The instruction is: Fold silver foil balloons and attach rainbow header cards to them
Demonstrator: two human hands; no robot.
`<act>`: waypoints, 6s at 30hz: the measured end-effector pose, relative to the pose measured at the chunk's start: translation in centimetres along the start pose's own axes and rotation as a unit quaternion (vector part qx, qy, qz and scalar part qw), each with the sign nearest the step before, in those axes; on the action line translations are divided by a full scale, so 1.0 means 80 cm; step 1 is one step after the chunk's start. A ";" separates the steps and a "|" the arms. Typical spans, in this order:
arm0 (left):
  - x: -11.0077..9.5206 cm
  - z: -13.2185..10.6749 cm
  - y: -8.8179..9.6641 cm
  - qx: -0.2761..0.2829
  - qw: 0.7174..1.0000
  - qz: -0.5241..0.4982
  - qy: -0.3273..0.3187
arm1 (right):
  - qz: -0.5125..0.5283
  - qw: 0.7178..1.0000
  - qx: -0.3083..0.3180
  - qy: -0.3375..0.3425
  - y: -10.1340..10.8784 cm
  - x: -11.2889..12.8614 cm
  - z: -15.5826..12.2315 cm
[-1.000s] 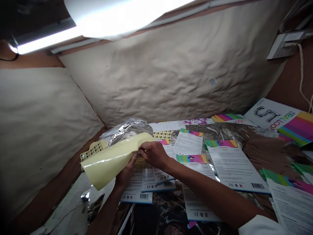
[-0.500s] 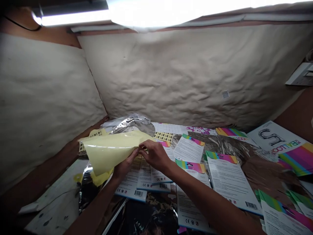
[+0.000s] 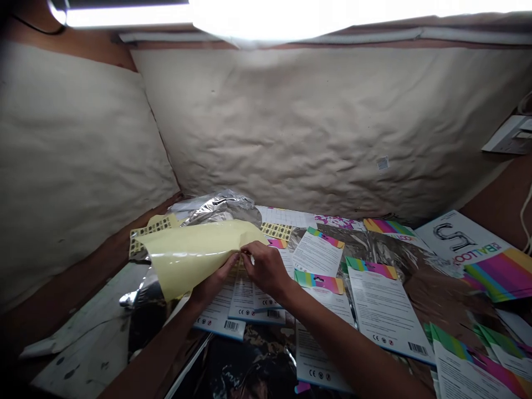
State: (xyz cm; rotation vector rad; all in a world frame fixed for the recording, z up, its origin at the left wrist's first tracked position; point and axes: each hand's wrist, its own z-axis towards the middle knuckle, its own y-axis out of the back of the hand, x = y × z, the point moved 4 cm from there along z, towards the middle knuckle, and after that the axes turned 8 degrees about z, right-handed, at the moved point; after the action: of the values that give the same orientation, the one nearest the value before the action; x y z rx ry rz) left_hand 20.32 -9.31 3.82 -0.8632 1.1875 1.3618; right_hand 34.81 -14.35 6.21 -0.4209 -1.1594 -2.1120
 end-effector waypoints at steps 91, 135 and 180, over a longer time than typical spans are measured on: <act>0.104 0.004 -0.031 0.248 0.946 0.021 0.206 | -0.161 0.977 0.137 0.020 0.003 -0.031 -0.080; 0.058 0.007 -0.018 0.094 0.928 -0.221 0.286 | -0.109 0.985 0.066 0.118 0.006 -0.019 -0.045; 0.039 -0.015 -0.025 0.133 0.972 -0.081 0.175 | 0.064 0.998 -0.006 0.021 0.009 -0.014 -0.037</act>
State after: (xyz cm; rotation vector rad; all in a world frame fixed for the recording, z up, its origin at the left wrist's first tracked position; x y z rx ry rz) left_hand 21.64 -9.82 0.19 -1.0056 1.4959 0.9142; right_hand 36.26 -16.63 4.41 -0.4422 -1.0689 -2.0087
